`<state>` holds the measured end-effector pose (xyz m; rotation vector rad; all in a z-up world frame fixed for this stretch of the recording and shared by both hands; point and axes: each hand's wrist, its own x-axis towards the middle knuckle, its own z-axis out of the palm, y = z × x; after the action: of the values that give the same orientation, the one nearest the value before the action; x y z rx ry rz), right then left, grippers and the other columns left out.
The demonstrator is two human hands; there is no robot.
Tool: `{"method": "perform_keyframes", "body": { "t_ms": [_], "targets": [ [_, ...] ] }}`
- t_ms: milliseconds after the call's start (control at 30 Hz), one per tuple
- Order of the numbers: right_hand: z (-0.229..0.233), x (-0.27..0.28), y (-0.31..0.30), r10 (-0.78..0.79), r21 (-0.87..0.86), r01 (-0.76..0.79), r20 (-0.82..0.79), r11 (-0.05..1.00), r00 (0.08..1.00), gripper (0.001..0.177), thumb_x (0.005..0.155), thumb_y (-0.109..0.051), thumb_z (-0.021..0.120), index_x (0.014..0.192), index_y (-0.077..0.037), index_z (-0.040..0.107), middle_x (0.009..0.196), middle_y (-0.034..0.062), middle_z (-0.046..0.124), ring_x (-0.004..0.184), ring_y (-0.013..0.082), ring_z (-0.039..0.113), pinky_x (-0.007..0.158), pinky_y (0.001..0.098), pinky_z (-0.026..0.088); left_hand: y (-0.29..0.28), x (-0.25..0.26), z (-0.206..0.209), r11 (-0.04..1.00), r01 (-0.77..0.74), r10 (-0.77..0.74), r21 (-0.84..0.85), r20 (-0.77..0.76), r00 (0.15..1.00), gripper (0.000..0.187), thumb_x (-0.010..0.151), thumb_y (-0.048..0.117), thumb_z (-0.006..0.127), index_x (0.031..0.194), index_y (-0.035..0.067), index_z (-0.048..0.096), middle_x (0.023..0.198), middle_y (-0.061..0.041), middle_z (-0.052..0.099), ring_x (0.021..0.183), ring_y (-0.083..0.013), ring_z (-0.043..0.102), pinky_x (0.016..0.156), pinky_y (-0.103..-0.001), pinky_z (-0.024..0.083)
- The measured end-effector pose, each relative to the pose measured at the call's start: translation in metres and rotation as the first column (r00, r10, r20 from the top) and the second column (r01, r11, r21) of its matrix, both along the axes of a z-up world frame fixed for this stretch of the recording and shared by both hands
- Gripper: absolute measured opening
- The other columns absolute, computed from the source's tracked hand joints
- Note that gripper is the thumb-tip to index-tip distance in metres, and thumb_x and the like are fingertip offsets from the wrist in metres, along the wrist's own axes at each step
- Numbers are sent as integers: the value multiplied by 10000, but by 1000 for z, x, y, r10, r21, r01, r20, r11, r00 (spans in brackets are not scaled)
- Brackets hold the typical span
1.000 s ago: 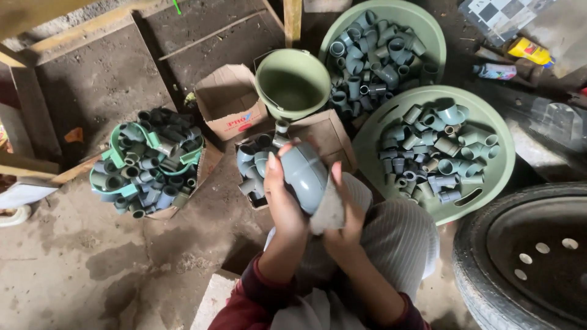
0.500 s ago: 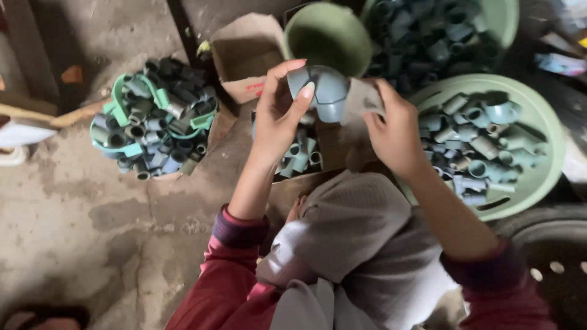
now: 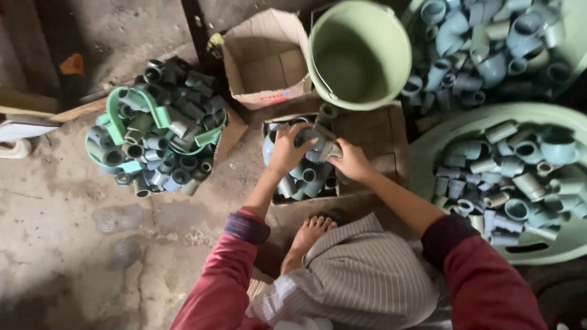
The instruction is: The person sits on the floor and wipes small gray plastic pipe fittings with a cloth. They pick up each fitting from a cardboard box, wipe it thoroughly, and place it back into the box. The process is repeated for several fittings.
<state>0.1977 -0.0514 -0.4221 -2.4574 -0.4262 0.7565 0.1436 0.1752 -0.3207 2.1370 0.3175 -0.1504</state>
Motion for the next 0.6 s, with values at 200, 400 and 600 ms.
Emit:
{"method": "perform_keyframes", "body": {
  "t_ms": [200,400,600],
  "targets": [
    [19,5,5,65,-56,-73,-124,996,990,508,893,-269,695,1343,-83,548,1211,248,711,1126,452,679,929,537,585,4,9,-6,977,129,-114,172,-97,989,270,947,331,598,1206,401,628,1423,37,514,1304,-329,495,1043,-503,426],
    [149,20,6,137,-194,-244,-442,950,886,808,830,-460,641,1545,-215,355,1503,222,439,1286,501,570,1044,602,502,-1,14,4,981,107,-93,159,-93,991,413,912,378,614,1322,369,560,1476,0,442,1357,-364,439,1095,-583,362],
    [232,16,-77,31,6,-31,-109,1000,994,734,988,-635,533,660,17,607,591,228,620,620,369,638,644,420,482,-35,20,16,988,52,-77,146,168,983,287,979,230,601,1265,219,617,1319,-49,567,1225,-371,550,983,-567,469]
  ]
}}
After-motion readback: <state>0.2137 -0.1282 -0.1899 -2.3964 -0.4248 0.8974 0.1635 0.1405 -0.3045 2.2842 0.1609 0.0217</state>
